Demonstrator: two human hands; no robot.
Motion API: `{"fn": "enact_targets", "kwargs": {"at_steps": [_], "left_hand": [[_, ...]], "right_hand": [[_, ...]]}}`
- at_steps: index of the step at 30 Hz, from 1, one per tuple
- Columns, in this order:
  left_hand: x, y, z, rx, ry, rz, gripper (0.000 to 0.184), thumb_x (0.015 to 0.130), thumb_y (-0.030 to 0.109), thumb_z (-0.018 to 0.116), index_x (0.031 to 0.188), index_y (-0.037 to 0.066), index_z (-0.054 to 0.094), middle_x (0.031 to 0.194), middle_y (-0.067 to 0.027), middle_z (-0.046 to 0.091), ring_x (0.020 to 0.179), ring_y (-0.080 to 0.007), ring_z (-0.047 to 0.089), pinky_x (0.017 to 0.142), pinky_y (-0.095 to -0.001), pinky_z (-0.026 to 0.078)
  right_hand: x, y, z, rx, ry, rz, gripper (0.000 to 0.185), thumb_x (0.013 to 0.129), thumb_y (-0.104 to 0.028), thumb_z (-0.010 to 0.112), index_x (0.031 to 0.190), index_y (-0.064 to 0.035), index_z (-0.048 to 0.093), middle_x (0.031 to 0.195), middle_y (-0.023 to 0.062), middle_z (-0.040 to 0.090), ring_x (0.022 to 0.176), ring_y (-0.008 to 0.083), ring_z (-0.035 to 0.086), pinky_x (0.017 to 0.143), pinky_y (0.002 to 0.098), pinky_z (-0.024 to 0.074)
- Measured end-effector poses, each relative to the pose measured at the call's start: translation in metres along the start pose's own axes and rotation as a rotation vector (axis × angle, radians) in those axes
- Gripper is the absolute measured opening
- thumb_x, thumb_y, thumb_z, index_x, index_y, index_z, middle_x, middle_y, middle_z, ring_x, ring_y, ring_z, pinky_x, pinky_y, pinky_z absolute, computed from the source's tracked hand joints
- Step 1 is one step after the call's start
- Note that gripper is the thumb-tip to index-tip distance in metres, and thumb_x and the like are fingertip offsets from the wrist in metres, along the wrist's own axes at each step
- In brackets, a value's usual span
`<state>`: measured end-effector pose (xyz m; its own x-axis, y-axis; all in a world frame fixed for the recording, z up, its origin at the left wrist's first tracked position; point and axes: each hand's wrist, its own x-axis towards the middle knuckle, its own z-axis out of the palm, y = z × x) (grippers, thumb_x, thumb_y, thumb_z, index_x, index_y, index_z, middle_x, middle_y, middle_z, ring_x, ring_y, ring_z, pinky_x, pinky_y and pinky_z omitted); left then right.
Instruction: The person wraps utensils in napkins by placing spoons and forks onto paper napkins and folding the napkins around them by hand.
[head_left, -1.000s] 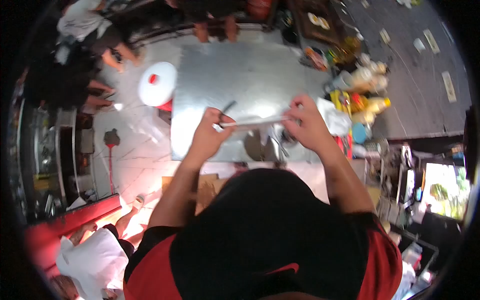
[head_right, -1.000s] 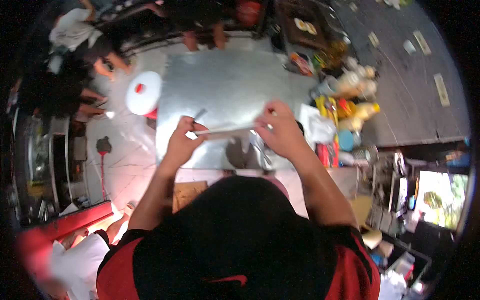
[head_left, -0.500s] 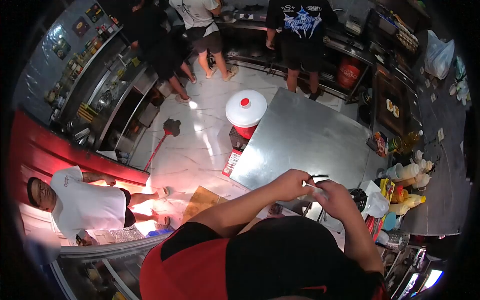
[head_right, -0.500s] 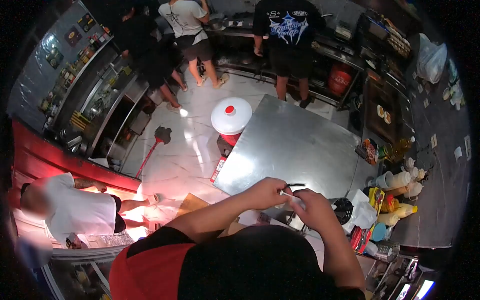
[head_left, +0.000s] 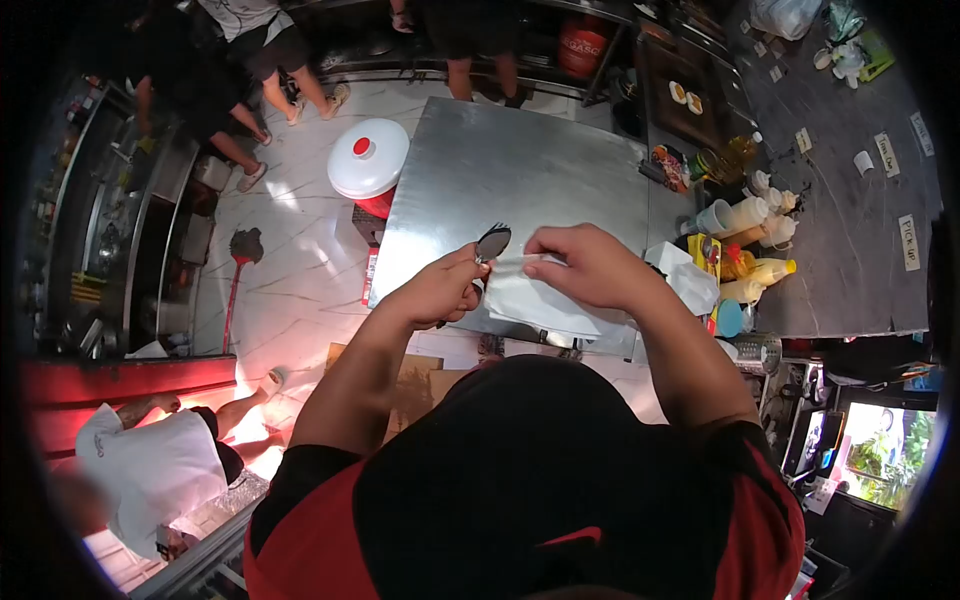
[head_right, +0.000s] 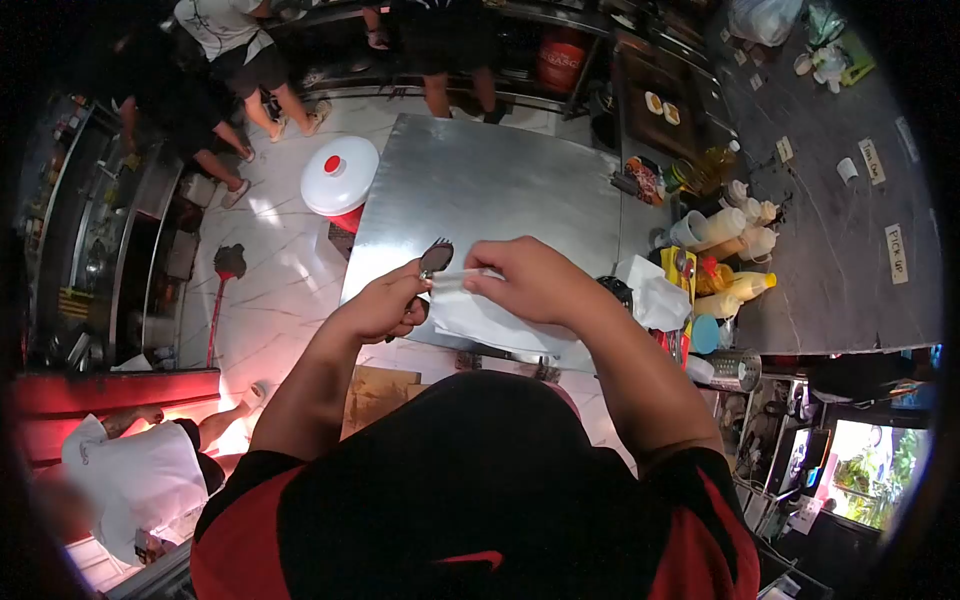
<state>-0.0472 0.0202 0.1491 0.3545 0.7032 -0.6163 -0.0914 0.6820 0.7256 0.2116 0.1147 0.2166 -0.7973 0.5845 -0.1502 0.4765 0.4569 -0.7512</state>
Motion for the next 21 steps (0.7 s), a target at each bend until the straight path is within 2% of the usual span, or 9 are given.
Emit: {"fn": "enact_targets", "kwargs": {"at_steps": [1,4,7,10,13,15,21], "left_hand": [[-0.002,0.002,0.005,0.026,0.008,0.011,0.030,0.112,0.027,0.046,0.134,0.015,0.061,0.086,-0.0013,0.051,0.061,-0.0074,0.039,0.050,-0.0249,0.031],[-0.003,0.001,0.013,0.054,0.031,0.033,0.037,0.111,0.030,0.045,0.142,0.016,0.061,0.084,-0.0009,0.050,0.064,-0.0087,0.042,0.054,-0.0257,0.035],[0.001,-0.008,0.008,-0.016,0.026,0.006,0.044,0.110,0.035,0.047,0.147,0.017,0.060,0.085,-0.0009,0.051,0.067,-0.0096,0.044,0.057,-0.0261,0.037],[0.015,-0.022,-0.009,-0.069,-0.038,-0.049,0.051,0.111,0.048,0.050,0.149,0.015,0.060,0.089,-0.0011,0.055,0.070,-0.0101,0.046,0.058,-0.0260,0.039],[0.008,-0.014,0.002,0.009,-0.007,-0.013,0.061,0.111,0.060,0.051,0.149,0.013,0.059,0.095,-0.0019,0.059,0.073,-0.0110,0.049,0.061,-0.0255,0.042],[-0.014,0.003,0.033,0.197,0.184,0.084,0.066,0.110,0.065,0.051,0.147,0.011,0.060,0.099,-0.0027,0.062,0.076,-0.0118,0.051,0.063,-0.0252,0.045],[-0.006,0.001,0.026,0.294,0.122,0.017,0.068,0.110,0.063,0.054,0.145,0.006,0.062,0.104,-0.0029,0.063,0.083,-0.0146,0.059,0.067,-0.0280,0.049]], "right_hand": [[0.003,-0.001,0.002,-0.001,0.018,-0.025,0.022,0.101,-0.025,0.076,0.110,-0.0050,0.072,0.088,0.0123,0.073,0.079,0.0246,0.067,0.076,0.0379,0.0528],[0.008,0.004,0.013,0.103,0.105,-0.041,0.025,0.102,-0.029,0.075,0.110,-0.0057,0.068,0.095,0.0156,0.075,0.085,0.0320,0.070,0.079,0.0424,0.0539],[0.006,0.007,0.018,0.147,0.176,-0.024,0.025,0.100,-0.025,0.079,0.109,-0.0055,0.066,0.090,0.0069,0.072,0.081,0.0191,0.066,0.076,0.0360,0.0531],[0.004,0.003,0.018,0.101,0.201,0.053,0.025,0.100,-0.025,0.080,0.108,-0.0062,0.065,0.089,0.0048,0.071,0.081,0.0157,0.064,0.075,0.0342,0.0524],[0.003,0.004,0.023,0.171,0.198,0.074,0.027,0.100,-0.029,0.078,0.108,-0.0061,0.065,0.093,0.0128,0.073,0.085,0.0262,0.069,0.079,0.0390,0.0535],[0.003,0.011,0.029,0.193,0.207,0.081,0.027,0.100,-0.029,0.078,0.109,-0.0067,0.064,0.092,0.0117,0.073,0.084,0.0249,0.068,0.078,0.0383,0.0532],[0.000,0.019,0.034,0.291,0.185,0.113,0.029,0.101,-0.028,0.078,0.115,-0.0081,0.062,0.088,0.0078,0.073,0.081,0.0218,0.068,0.076,0.0374,0.0527]]}}
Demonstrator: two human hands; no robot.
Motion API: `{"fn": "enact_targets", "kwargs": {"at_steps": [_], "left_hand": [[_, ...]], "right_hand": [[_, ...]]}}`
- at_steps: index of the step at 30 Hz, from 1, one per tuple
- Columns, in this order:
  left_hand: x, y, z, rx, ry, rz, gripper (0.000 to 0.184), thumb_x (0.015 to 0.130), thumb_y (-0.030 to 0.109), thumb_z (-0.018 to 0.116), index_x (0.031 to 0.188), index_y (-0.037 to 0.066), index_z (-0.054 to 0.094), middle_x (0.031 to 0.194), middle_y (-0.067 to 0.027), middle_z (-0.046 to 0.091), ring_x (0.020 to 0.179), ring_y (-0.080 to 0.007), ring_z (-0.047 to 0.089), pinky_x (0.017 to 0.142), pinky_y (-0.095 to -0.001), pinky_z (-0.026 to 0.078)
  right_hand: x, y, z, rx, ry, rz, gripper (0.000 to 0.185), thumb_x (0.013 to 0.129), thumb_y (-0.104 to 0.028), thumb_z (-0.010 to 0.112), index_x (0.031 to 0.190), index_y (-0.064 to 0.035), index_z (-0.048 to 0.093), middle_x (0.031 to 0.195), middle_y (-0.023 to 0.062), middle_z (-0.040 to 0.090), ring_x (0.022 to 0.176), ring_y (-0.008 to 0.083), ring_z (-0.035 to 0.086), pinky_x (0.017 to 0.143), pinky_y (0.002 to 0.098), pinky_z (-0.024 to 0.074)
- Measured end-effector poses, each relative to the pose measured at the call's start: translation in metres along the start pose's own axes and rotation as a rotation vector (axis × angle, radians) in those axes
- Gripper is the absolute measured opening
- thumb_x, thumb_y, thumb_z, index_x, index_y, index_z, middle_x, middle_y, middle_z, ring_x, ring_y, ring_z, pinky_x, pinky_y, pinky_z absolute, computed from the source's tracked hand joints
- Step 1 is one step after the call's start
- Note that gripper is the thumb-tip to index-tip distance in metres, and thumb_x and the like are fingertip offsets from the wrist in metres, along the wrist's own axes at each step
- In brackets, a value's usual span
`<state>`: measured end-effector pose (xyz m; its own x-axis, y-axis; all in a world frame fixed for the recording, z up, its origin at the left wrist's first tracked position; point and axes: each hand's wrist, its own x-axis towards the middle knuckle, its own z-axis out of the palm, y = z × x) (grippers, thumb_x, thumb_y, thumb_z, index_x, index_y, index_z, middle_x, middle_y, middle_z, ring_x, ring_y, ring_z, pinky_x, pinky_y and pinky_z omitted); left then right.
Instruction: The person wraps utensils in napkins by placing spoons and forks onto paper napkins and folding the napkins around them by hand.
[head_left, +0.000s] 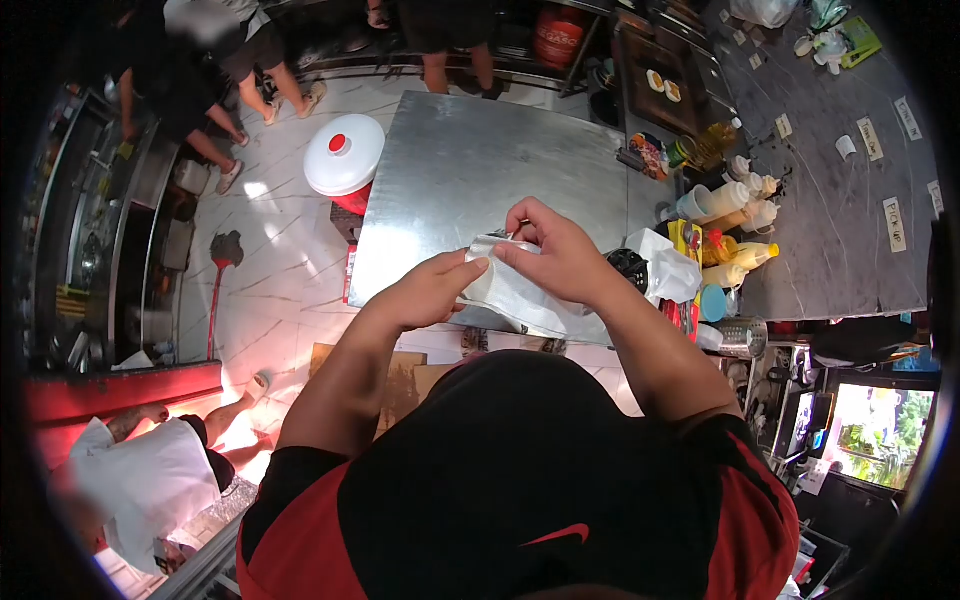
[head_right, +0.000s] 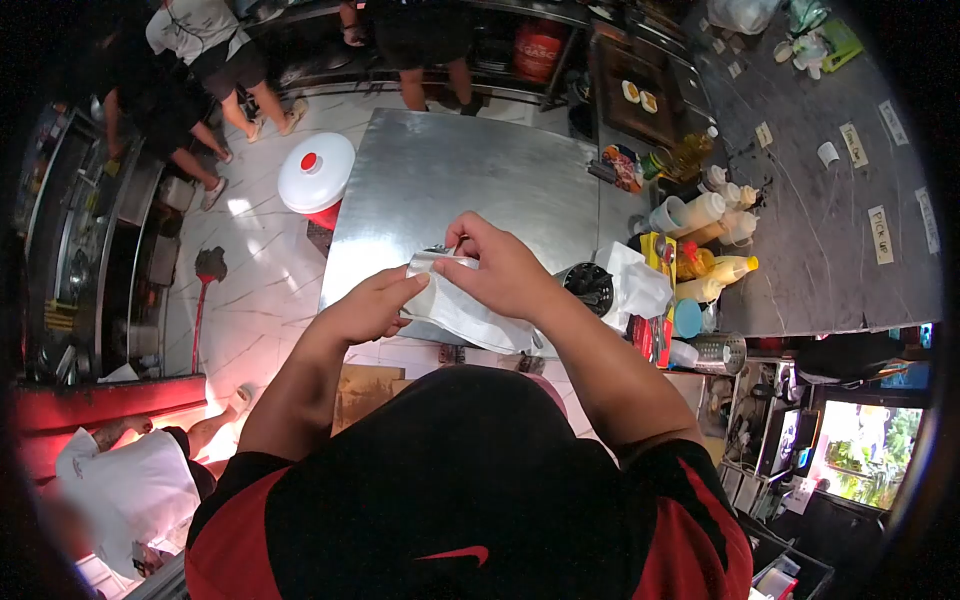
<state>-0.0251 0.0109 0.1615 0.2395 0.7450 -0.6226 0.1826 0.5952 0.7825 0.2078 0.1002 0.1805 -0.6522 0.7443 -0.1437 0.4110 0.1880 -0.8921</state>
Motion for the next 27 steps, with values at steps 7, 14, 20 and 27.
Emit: {"fn": "enact_targets", "kwargs": {"at_steps": [7,14,20,27], "left_hand": [[0.004,0.000,0.002,0.097,0.003,0.025,0.070,0.110,0.064,0.054,0.140,0.002,0.065,0.090,-0.0046,0.063,0.074,-0.0144,0.060,0.065,-0.0322,0.051],[0.010,0.004,-0.001,0.150,0.011,0.194,0.040,0.113,0.044,0.060,0.124,0.006,0.068,0.088,-0.0005,0.066,0.065,-0.0099,0.059,0.062,-0.0255,0.050],[0.006,0.002,0.015,0.329,0.404,0.654,0.018,0.109,0.017,0.065,0.116,0.001,0.069,0.091,-0.0107,0.072,0.071,-0.0159,0.066,0.067,-0.0313,0.053],[0.000,0.009,0.020,0.446,0.398,0.835,0.031,0.105,0.008,0.065,0.135,0.006,0.072,0.098,-0.0131,0.074,0.080,-0.0198,0.068,0.076,-0.0320,0.054]], "right_hand": [[-0.003,0.003,0.000,-0.090,-0.032,-0.143,0.027,0.104,-0.029,0.073,0.115,-0.0049,0.071,0.087,0.0130,0.073,0.076,0.0258,0.066,0.074,0.0379,0.0518],[-0.007,0.008,0.002,-0.051,0.081,-0.085,0.027,0.105,-0.029,0.070,0.109,-0.0025,0.072,0.086,0.0144,0.072,0.077,0.0256,0.066,0.075,0.0380,0.0521],[-0.008,0.024,0.007,0.090,0.154,0.017,0.027,0.106,-0.029,0.070,0.105,-0.0014,0.071,0.084,0.0084,0.070,0.078,0.0167,0.063,0.074,0.0347,0.0512],[-0.011,0.017,0.006,0.148,0.136,0.017,0.023,0.110,-0.024,0.068,0.102,-0.0029,0.066,0.086,-0.0056,0.061,0.080,0.0031,0.051,0.070,0.0258,0.0444]]}}
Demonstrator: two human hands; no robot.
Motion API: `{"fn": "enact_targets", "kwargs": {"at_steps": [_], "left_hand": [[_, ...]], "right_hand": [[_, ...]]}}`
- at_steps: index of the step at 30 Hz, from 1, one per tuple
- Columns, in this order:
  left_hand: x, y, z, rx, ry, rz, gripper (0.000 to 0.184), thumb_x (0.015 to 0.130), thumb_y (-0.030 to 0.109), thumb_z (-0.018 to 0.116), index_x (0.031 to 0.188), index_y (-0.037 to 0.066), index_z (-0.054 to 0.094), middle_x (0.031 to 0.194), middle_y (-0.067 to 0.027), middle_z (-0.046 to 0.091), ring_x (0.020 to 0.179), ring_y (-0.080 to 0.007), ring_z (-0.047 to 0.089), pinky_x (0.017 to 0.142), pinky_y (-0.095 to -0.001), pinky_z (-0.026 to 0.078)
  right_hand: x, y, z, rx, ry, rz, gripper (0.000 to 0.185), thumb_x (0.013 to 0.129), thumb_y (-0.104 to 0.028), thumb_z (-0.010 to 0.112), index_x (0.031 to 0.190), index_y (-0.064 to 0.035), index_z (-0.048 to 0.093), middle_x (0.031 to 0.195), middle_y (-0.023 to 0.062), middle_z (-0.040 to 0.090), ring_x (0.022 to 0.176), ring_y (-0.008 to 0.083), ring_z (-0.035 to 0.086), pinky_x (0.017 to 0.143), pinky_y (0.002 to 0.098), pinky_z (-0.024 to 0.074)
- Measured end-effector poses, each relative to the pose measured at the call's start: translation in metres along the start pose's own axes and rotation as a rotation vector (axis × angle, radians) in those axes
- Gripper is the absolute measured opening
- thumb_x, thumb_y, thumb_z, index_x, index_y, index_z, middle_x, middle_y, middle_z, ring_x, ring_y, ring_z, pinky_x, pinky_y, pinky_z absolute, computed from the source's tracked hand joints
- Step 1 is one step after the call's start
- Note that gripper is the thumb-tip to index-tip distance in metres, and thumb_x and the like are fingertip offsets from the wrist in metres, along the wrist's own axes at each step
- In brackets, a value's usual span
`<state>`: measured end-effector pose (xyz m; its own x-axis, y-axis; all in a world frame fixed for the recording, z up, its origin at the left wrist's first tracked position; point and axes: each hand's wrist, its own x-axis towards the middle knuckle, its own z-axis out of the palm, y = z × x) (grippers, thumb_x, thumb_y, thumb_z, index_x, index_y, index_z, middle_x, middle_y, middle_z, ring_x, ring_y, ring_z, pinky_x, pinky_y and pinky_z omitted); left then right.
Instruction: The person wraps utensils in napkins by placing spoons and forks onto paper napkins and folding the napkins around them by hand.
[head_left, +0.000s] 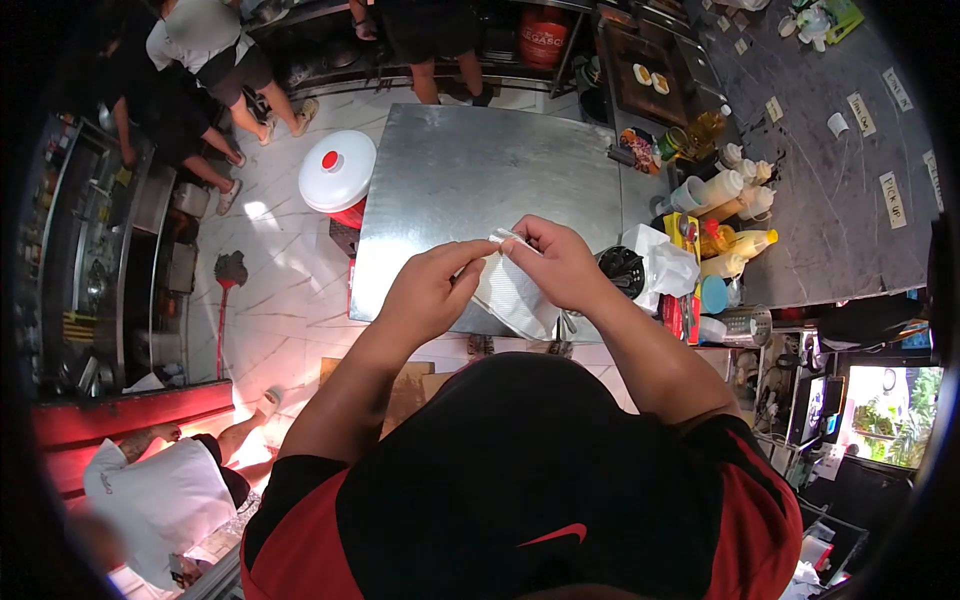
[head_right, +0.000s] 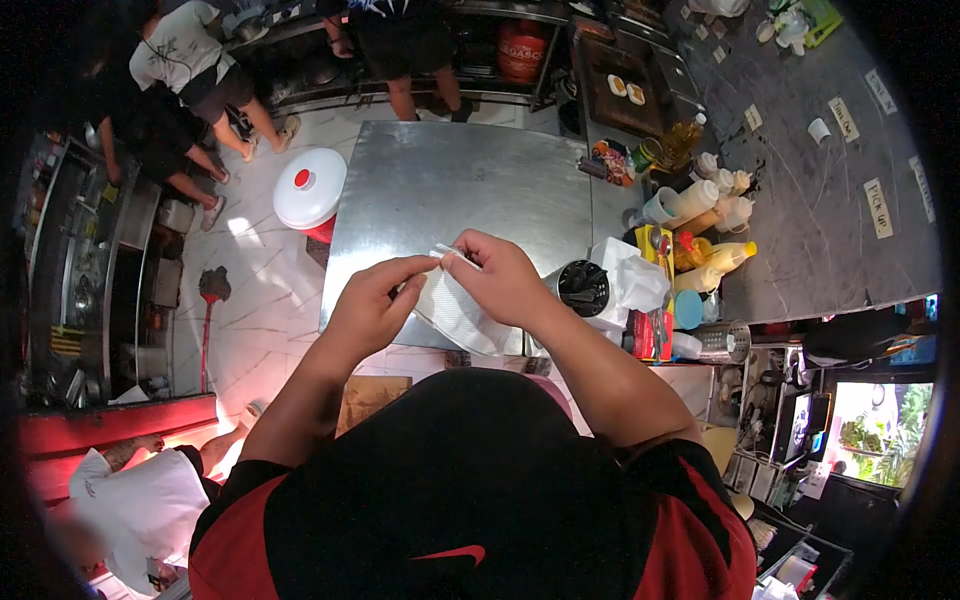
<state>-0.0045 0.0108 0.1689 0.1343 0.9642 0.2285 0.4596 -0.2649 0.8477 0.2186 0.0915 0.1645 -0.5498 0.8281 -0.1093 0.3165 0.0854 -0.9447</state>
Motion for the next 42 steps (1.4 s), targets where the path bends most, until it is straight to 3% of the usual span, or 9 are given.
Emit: {"fn": "enact_targets", "kwargs": {"at_steps": [4,12,15,18,21,27,30,33,42], "left_hand": [[-0.001,0.003,-0.002,0.034,-0.046,-0.040,0.037,0.106,0.007,0.064,0.142,0.010,0.072,0.104,-0.0144,0.077,0.080,-0.0193,0.067,0.077,-0.0317,0.054],[-0.001,0.004,0.004,0.061,0.016,-0.019,0.042,0.109,0.011,0.064,0.151,0.010,0.064,0.099,-0.0153,0.077,0.078,-0.0208,0.069,0.073,-0.0354,0.053],[-0.001,0.010,0.004,0.009,-0.009,-0.261,0.046,0.110,0.013,0.063,0.155,0.009,0.056,0.095,-0.0163,0.078,0.074,-0.0223,0.070,0.072,-0.0360,0.054],[0.000,0.007,0.009,-0.024,0.036,-0.283,0.044,0.108,0.018,0.066,0.150,0.013,0.056,0.089,-0.0186,0.076,0.075,-0.0375,0.074,0.072,-0.0443,0.056],[-0.003,-0.016,0.017,-0.089,0.056,-0.257,0.044,0.108,0.016,0.067,0.150,0.009,0.055,0.091,-0.0157,0.077,0.073,-0.0232,0.071,0.071,-0.0361,0.055],[0.008,-0.007,0.013,-0.119,-0.010,-0.336,0.036,0.103,0.026,0.075,0.129,0.003,0.069,0.106,-0.0147,0.078,0.088,-0.0222,0.072,0.081,-0.0370,0.057],[0.007,-0.011,0.011,-0.151,-0.004,-0.318,0.039,0.100,0.029,0.074,0.129,0.003,0.067,0.106,-0.0198,0.078,0.087,-0.0323,0.075,0.080,-0.0412,0.058],[0.007,-0.012,0.011,-0.144,-0.029,-0.331,0.033,0.104,0.024,0.072,0.128,0.002,0.069,0.104,-0.0123,0.078,0.087,-0.0186,0.070,0.079,-0.0347,0.055],[0.002,-0.018,0.020,-0.043,0.017,-0.255,0.036,0.106,0.029,0.068,0.132,0.004,0.066,0.095,-0.0200,0.076,0.077,-0.0303,0.071,0.074,-0.0413,0.055]], "right_hand": [[0.001,0.004,-0.002,-0.006,0.010,-0.024,0.028,0.106,-0.029,0.070,0.105,-0.0018,0.069,0.084,0.0035,0.068,0.079,0.0112,0.059,0.074,0.0324,0.0499],[0.001,-0.003,-0.010,0.011,-0.063,0.048,0.027,0.106,-0.030,0.071,0.106,-0.0033,0.070,0.083,0.0019,0.066,0.078,0.0112,0.058,0.074,0.0319,0.0494],[0.002,0.003,-0.007,0.021,-0.041,0.039,0.027,0.106,-0.030,0.071,0.105,-0.0034,0.070,0.083,0.0017,0.066,0.078,0.0115,0.057,0.074,0.0321,0.0494],[0.002,0.008,-0.006,0.002,-0.009,0.031,0.028,0.105,-0.030,0.071,0.105,-0.0026,0.069,0.084,0.0039,0.066,0.077,0.0133,0.058,0.073,0.0329,0.0495],[0.002,0.009,-0.006,-0.123,0.054,0.012,0.028,0.104,-0.029,0.072,0.105,-0.0017,0.068,0.084,0.0084,0.067,0.077,0.0167,0.059,0.073,0.0344,0.0500],[0.007,0.012,0.000,0.006,0.126,0.005,0.025,0.106,-0.024,0.070,0.111,0.0005,0.070,0.094,0.0097,0.077,0.087,0.0116,0.070,0.080,0.0316,0.0546],[0.009,0.016,-0.001,0.005,0.105,0.029,0.024,0.105,-0.022,0.072,0.113,0.0003,0.071,0.095,0.0112,0.080,0.086,0.0117,0.072,0.077,0.0317,0.0557],[0.011,0.008,-0.006,-0.031,0.087,0.008,0.025,0.104,-0.022,0.074,0.114,0.0004,0.072,0.094,0.0129,0.081,0.084,0.0124,0.073,0.075,0.0324,0.0563],[0.015,-0.006,-0.008,-0.181,0.057,-0.013,0.023,0.103,-0.021,0.074,0.111,0.0007,0.072,0.091,0.0135,0.081,0.082,0.0139,0.074,0.074,0.0328,0.0563]]}}
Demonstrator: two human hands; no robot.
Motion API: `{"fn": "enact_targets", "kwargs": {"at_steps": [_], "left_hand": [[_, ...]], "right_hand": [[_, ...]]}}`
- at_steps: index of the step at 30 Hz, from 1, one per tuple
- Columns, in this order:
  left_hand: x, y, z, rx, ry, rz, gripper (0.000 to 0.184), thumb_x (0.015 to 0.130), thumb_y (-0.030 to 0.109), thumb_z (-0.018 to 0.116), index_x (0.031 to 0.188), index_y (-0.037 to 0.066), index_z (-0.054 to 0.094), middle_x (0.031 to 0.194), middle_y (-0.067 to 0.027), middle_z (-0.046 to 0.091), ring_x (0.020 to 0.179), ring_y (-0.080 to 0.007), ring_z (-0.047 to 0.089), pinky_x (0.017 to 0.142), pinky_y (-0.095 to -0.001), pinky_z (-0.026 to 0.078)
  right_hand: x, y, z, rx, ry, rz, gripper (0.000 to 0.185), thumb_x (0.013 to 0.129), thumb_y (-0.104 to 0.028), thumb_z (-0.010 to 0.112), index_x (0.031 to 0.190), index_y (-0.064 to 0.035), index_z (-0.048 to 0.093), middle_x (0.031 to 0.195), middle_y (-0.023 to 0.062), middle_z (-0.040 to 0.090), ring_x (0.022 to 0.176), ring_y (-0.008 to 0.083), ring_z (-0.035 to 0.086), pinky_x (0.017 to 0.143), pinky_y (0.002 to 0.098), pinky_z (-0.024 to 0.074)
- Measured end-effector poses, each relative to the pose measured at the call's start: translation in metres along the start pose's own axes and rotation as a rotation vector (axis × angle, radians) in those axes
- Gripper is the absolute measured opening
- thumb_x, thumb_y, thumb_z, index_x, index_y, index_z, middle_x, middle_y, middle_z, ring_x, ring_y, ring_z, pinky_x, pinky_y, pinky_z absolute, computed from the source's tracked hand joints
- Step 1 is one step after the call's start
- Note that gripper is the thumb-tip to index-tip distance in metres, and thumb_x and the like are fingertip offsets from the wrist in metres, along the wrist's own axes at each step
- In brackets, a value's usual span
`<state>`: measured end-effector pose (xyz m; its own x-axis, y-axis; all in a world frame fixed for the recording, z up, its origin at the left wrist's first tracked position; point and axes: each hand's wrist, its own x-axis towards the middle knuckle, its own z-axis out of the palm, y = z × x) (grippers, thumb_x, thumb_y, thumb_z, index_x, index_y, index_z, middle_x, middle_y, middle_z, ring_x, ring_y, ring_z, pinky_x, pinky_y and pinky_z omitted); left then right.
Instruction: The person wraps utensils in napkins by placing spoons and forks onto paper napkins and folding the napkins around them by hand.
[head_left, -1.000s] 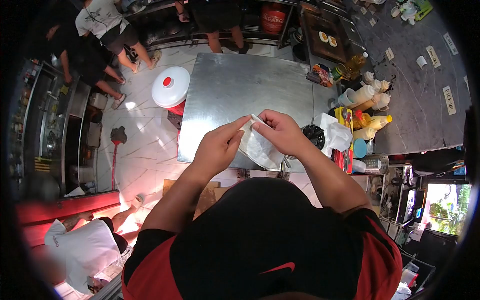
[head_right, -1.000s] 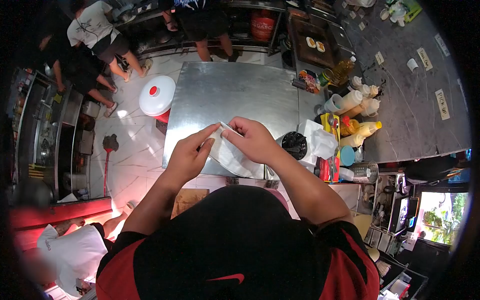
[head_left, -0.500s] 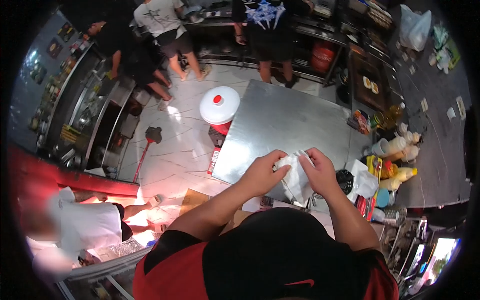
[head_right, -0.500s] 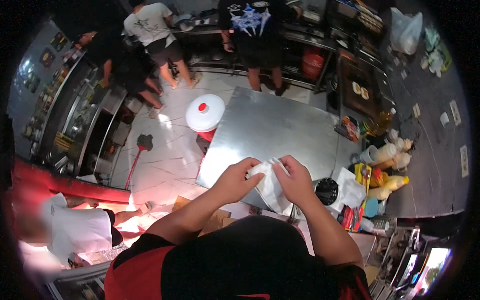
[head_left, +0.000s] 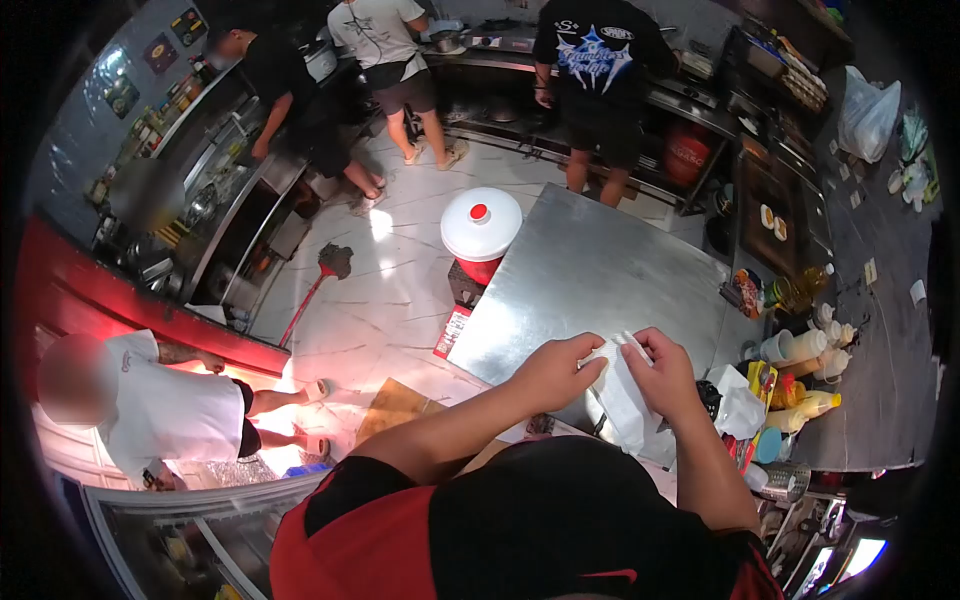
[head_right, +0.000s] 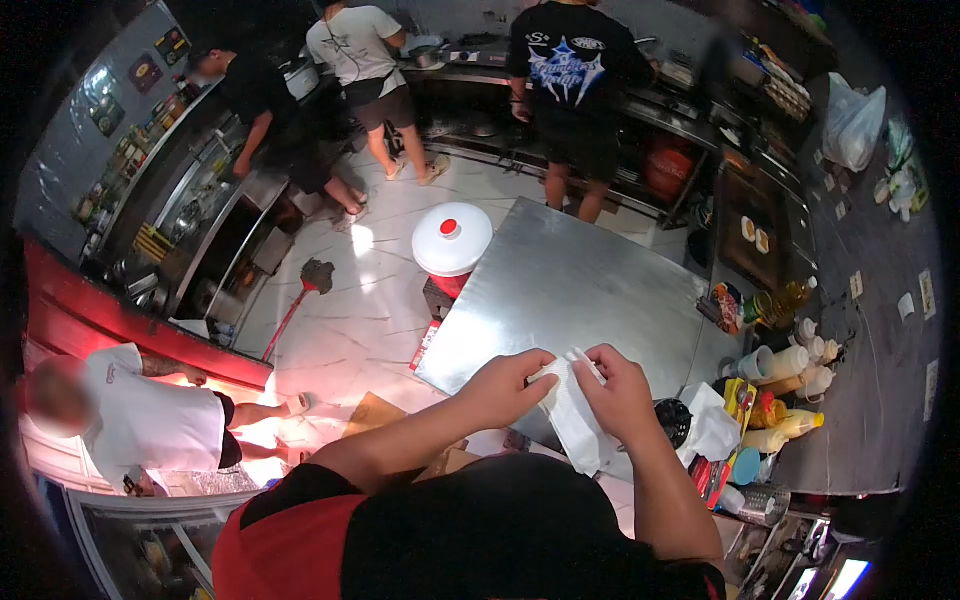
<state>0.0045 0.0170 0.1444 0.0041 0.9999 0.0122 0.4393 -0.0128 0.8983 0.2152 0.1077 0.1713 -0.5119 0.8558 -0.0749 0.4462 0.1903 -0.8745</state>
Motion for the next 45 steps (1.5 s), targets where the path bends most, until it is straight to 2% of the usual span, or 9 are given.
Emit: {"fn": "enact_targets", "kwargs": {"at_steps": [7,12,14,17,20,26,36,41,45], "left_hand": [[-0.009,0.000,0.009,0.074,0.067,0.038,0.032,0.107,0.026,0.065,0.134,0.015,0.051,0.074,-0.0200,0.068,0.071,-0.0467,0.069,0.064,-0.0538,0.051],[-0.020,0.011,0.015,0.071,0.176,0.060,0.029,0.107,0.020,0.064,0.131,0.014,0.051,0.069,-0.0219,0.065,0.069,-0.0488,0.068,0.064,-0.0587,0.050],[-0.024,0.018,0.016,0.056,0.161,0.043,0.026,0.106,0.017,0.063,0.129,0.012,0.053,0.072,-0.0221,0.067,0.071,-0.0481,0.069,0.065,-0.0579,0.051],[-0.031,0.018,0.025,0.080,0.161,0.124,0.021,0.104,0.014,0.063,0.124,0.010,0.058,0.079,-0.0218,0.070,0.075,-0.0465,0.071,0.066,-0.0563,0.052],[-0.037,0.028,0.040,0.115,0.214,0.159,0.018,0.102,0.012,0.063,0.120,0.009,0.063,0.085,-0.0205,0.073,0.078,-0.0448,0.071,0.069,-0.0546,0.054],[-0.052,0.064,0.081,0.091,0.242,0.062,0.023,0.103,0.013,0.063,0.125,0.008,0.065,0.092,-0.0214,0.075,0.083,-0.0439,0.073,0.075,-0.0533,0.055],[-0.072,0.115,0.160,0.162,0.243,0.050,0.025,0.104,0.014,0.063,0.128,0.008,0.065,0.107,-0.0220,0.076,0.095,-0.0441,0.074,0.083,-0.0512,0.058],[-0.084,0.125,0.183,0.246,0.277,-0.002,0.028,0.104,0.015,0.064,0.131,0.010,0.067,0.112,-0.0209,0.076,0.098,-0.0442,0.074,0.087,-0.0500,0.059],[-0.095,0.137,0.185,0.327,0.361,0.129,0.025,0.103,0.011,0.062,0.126,0.003,0.069,0.114,-0.0224,0.076,0.105,-0.0436,0.073,0.091,-0.0522,0.059]], "right_hand": [[-0.001,0.008,0.000,0.041,-0.028,-0.005,0.020,0.104,-0.018,0.073,0.108,0.0011,0.069,0.086,0.0102,0.077,0.079,0.0116,0.070,0.073,0.0314,0.0546],[-0.009,0.009,0.004,0.224,-0.011,-0.007,0.024,0.102,-0.012,0.074,0.119,-0.0015,0.062,0.084,0.0109,0.074,0.077,0.0105,0.067,0.070,0.0293,0.0524],[-0.013,0.009,-0.001,0.154,-0.008,-0.011,0.028,0.101,-0.010,0.076,0.123,-0.0031,0.059,0.082,0.0094,0.071,0.074,0.0106,0.065,0.068,0.0290,0.0510],[-0.016,0.031,0.009,0.220,0.125,-0.223,0.030,0.100,-0.009,0.077,0.122,-0.0044,0.057,0.081,0.0074,0.068,0.071,0.0113,0.061,0.065,0.0301,0.0488],[-0.020,0.050,-0.008,0.040,0.098,-0.392,0.025,0.098,-0.008,0.078,0.114,-0.0033,0.059,0.083,0.0093,0.067,0.073,0.0124,0.061,0.067,0.0308,0.0490],[-0.043,0.042,-0.054,0.031,-0.110,-0.596,0.011,0.095,-0.001,0.075,0.105,-0.0012,0.072,0.088,0.0141,0.071,0.079,0.0247,0.071,0.074,0.0340,0.0549],[-0.097,0.068,-0.118,0.009,-0.189,-0.502,0.018,0.099,-0.007,0.074,0.116,-0.0021,0.076,0.095,0.0153,0.075,0.084,0.0289,0.073,0.079,0.0361,0.0567],[-0.111,0.077,-0.132,-0.038,-0.220,-0.406,0.029,0.102,-0.020,0.074,0.123,-0.0017,0.076,0.106,0.0182,0.078,0.092,0.0316,0.076,0.084,0.0373,0.0580],[-0.120,0.065,-0.141,-0.073,-0.267,-0.471,0.030,0.104,-0.025,0.070,0.121,-0.0019,0.076,0.103,0.0199,0.078,0.092,0.0344,0.075,0.083,0.0414,0.0573]]}}
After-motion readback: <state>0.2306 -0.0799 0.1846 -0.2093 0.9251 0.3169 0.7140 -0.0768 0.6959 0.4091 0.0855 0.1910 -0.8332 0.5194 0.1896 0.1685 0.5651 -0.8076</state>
